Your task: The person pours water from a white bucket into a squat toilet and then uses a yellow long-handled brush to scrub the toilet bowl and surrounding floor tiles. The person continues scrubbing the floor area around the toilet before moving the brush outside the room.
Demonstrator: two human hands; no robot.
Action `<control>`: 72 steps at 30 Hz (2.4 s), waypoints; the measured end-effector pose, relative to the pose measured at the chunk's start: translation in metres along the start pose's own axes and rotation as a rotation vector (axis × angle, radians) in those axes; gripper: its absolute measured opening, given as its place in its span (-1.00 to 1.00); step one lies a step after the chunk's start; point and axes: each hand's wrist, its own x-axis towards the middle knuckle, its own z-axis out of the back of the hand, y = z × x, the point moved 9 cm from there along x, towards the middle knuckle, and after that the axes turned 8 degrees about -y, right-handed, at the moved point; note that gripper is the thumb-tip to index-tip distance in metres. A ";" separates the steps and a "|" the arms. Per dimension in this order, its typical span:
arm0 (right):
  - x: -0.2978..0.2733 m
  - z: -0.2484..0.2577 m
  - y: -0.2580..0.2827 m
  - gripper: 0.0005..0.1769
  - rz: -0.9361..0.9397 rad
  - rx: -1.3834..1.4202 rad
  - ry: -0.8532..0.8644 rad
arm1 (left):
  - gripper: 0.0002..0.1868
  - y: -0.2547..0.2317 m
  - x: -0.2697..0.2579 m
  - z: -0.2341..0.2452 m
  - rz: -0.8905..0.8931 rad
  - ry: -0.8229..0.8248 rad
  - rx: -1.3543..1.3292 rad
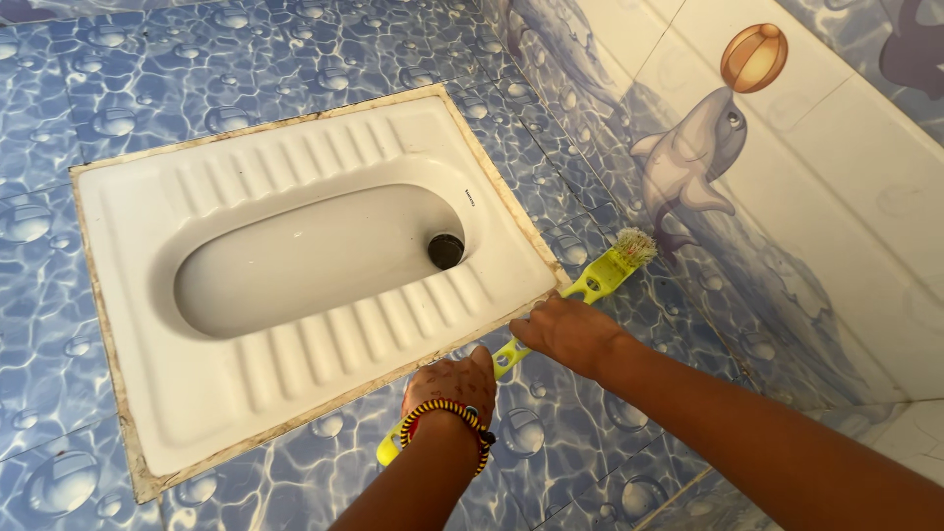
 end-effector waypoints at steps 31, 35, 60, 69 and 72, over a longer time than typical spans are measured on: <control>0.039 0.037 -0.020 -0.63 -0.113 0.065 -0.070 | -0.70 0.021 0.029 0.042 -0.017 -0.107 -0.012; 0.016 0.015 -0.036 -0.62 -0.200 0.163 0.021 | -0.59 -0.009 0.041 0.028 0.035 0.025 -0.112; -0.034 -0.013 -0.011 -0.48 -0.195 -0.015 0.048 | -0.58 -0.030 0.018 0.014 -0.134 -0.015 -0.001; 0.074 0.023 -0.020 -0.43 -0.090 0.008 -0.096 | -0.54 0.050 0.039 0.064 -0.020 -0.085 0.090; 0.042 0.008 -0.022 -0.36 -0.082 0.059 -0.155 | -0.64 0.017 0.041 0.046 -0.007 -0.065 -0.038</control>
